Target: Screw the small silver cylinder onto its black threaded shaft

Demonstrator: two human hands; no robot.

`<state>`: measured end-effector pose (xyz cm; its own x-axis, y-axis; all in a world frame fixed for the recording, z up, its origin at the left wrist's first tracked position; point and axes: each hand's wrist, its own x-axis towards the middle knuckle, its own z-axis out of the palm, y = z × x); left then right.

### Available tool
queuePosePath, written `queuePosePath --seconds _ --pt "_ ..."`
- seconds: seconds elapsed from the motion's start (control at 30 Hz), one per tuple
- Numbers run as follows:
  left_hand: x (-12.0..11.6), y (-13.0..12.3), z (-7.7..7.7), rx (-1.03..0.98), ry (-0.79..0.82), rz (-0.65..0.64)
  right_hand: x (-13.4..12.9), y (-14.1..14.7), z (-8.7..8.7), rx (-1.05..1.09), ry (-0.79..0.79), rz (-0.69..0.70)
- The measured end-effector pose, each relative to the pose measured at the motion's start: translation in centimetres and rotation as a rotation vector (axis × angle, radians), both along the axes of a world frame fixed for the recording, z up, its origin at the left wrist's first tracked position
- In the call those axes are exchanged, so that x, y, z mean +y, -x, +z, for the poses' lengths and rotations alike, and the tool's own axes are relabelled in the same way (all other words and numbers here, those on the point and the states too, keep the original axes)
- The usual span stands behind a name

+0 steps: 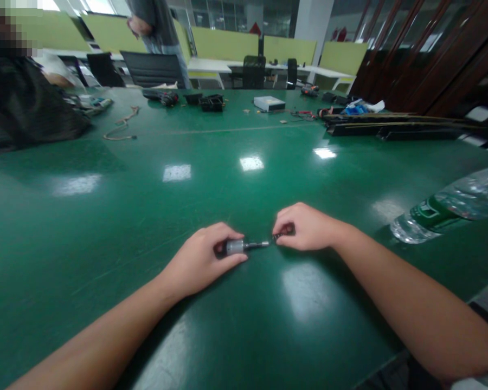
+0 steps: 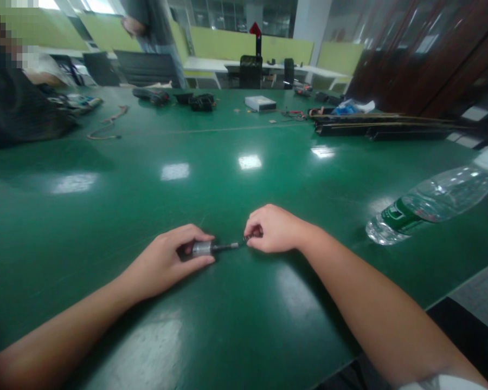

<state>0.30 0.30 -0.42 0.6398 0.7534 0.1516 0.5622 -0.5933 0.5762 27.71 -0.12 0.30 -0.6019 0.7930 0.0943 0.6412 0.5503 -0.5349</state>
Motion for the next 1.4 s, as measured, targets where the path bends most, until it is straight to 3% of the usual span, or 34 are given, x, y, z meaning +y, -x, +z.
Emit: queuePosePath --seconds 0.4,0.73,1.0,1.4 --pt "0.0 0.0 0.0 0.006 -0.020 -0.006 -0.4 0.9 -0.2 0.051 0.018 0.040" --pt "0.0 0.0 -0.1 0.029 -0.017 0.002 -0.8 3.2 -1.3 0.100 -0.116 0.103" --pt "-0.1 0.1 0.3 0.021 -0.007 -0.001 -0.7 3.0 -1.4 0.131 -0.055 -0.015" --pt "0.1 0.1 -0.2 -0.039 0.007 -0.011 -0.8 4.0 -2.0 0.199 -0.183 0.015"
